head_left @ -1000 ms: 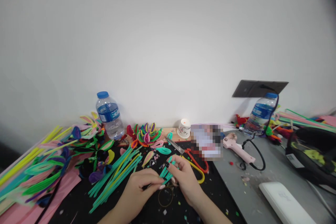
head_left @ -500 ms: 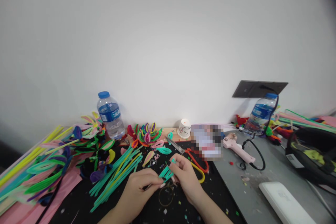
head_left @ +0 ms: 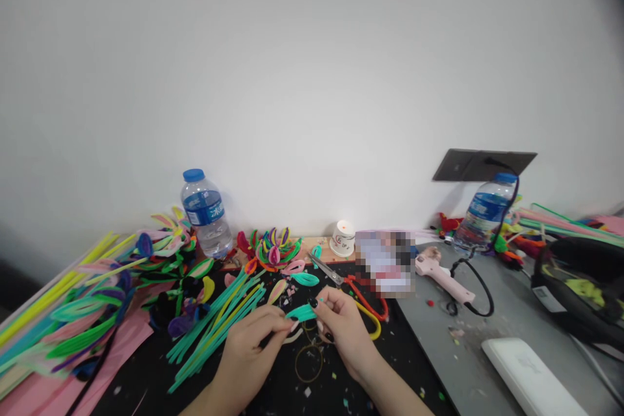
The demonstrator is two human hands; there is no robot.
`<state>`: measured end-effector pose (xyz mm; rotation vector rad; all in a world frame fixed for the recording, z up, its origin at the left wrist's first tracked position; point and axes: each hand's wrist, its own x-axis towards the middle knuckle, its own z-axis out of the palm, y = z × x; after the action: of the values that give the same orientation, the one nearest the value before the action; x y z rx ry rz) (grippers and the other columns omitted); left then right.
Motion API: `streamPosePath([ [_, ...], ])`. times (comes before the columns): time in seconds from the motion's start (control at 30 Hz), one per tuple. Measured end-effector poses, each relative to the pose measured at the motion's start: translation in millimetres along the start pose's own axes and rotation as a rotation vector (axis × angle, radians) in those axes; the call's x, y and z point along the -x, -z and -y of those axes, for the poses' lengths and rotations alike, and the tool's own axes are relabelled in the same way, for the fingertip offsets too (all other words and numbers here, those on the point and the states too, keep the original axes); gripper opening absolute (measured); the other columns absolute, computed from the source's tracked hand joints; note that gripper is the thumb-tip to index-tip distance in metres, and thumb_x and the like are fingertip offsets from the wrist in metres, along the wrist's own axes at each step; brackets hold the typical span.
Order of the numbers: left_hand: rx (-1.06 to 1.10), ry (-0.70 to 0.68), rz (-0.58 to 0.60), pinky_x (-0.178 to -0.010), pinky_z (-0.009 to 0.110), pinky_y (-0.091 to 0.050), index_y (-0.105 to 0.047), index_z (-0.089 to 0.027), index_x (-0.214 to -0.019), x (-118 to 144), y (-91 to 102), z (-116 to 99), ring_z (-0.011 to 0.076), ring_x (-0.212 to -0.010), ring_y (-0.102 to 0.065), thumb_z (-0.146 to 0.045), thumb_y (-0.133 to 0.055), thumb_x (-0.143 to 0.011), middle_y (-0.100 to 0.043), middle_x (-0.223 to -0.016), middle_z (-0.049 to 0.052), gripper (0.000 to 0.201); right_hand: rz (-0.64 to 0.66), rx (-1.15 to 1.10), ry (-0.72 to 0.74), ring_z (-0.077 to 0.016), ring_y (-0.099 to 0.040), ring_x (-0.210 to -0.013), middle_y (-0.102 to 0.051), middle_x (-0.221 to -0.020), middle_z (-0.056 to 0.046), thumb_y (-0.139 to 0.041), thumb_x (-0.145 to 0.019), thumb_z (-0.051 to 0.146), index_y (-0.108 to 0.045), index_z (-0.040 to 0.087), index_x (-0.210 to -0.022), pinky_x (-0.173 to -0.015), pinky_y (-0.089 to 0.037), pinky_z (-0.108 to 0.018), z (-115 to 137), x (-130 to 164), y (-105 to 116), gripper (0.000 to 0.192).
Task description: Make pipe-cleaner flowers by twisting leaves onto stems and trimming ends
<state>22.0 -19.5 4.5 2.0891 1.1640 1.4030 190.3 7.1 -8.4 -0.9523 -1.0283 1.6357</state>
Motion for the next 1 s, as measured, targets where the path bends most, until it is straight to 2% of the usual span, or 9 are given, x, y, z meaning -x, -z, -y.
streamPosePath([
  [0.2,-0.09,-0.009,0.048,-0.066,0.02,-0.051,-0.065,-0.019,-0.083,-1.0,1.9,3.2,0.0131,-0.071,-0.063,-0.013,-0.058,-0.08,-0.067,-0.076,0.001,0.011,0.002,-0.015,0.032,-0.0028,-0.029,-0.032,-0.047,-0.042,0.007,-0.065,-0.074,0.036,-0.051,0.016,-0.066,-0.033,-0.018,-0.017,-4.7,-2.8,3.5,0.026],
  [0.33,-0.125,-0.09,0.05,-0.071,0.019,-0.052,-0.066,-0.02,-0.096,0.1,3.0,7.3,0.0134,-0.078,-0.065,-0.014,-0.058,-0.081,-0.069,-0.085,0.003,0.018,0.025,-0.058,0.023,-0.0027,-0.029,-0.03,-0.048,-0.043,0.007,-0.064,-0.075,0.037,-0.051,0.016,-0.067,-0.031,-0.019,-0.016,-5.2,-2.1,3.1,0.026],
  [0.47,-0.131,-0.156,0.055,-0.075,0.019,-0.052,-0.067,-0.019,-0.095,1.3,2.4,9.6,0.0138,-0.081,-0.066,-0.015,-0.059,-0.08,-0.07,-0.089,0.004,0.018,0.03,-0.067,0.003,-0.0034,-0.032,-0.03,-0.049,-0.043,0.006,-0.065,-0.075,0.037,-0.052,0.016,-0.067,-0.03,-0.023,-0.016,-3.9,0.4,-0.2,0.026],
  [0.7,-0.076,-0.177,0.013,-0.067,0.017,-0.053,-0.069,-0.018,-0.084,3.5,0.1,12.4,0.0116,-0.07,-0.066,-0.013,-0.057,-0.081,-0.07,-0.076,0.002,0.014,0.033,-0.052,-0.001,-0.0036,-0.034,-0.031,-0.051,-0.043,0.005,-0.065,-0.074,0.035,-0.051,0.016,-0.065,-0.032,-0.024,-0.016,-4.0,0.6,-1.6,0.026],
  [0.87,-0.103,-0.073,0.077,-0.07,0.018,-0.053,-0.068,-0.021,-0.087,3.6,1.4,12.0,0.0124,-0.075,-0.066,-0.015,-0.058,-0.081,-0.07,-0.081,0.0,0.013,0.0,0.063,0.045,-0.0037,-0.035,-0.033,-0.052,-0.046,0.004,-0.06,-0.077,0.037,-0.051,0.015,-0.063,-0.033,-0.023,-0.016,-2.9,-1.6,0.9,0.028],
  [1.0,-0.156,0.112,0.195,-0.084,0.027,-0.05,-0.056,-0.023,-0.115,4.3,0.6,12.7,0.0166,-0.09,-0.064,-0.021,-0.059,-0.08,-0.069,-0.095,0.002,0.035,-0.014,0.223,0.095,-0.0046,-0.033,-0.033,-0.049,-0.046,0.004,-0.057,-0.078,0.036,-0.051,0.015,-0.064,-0.033,-0.023,-0.017,0.2,0.6,-0.7,0.025],
])
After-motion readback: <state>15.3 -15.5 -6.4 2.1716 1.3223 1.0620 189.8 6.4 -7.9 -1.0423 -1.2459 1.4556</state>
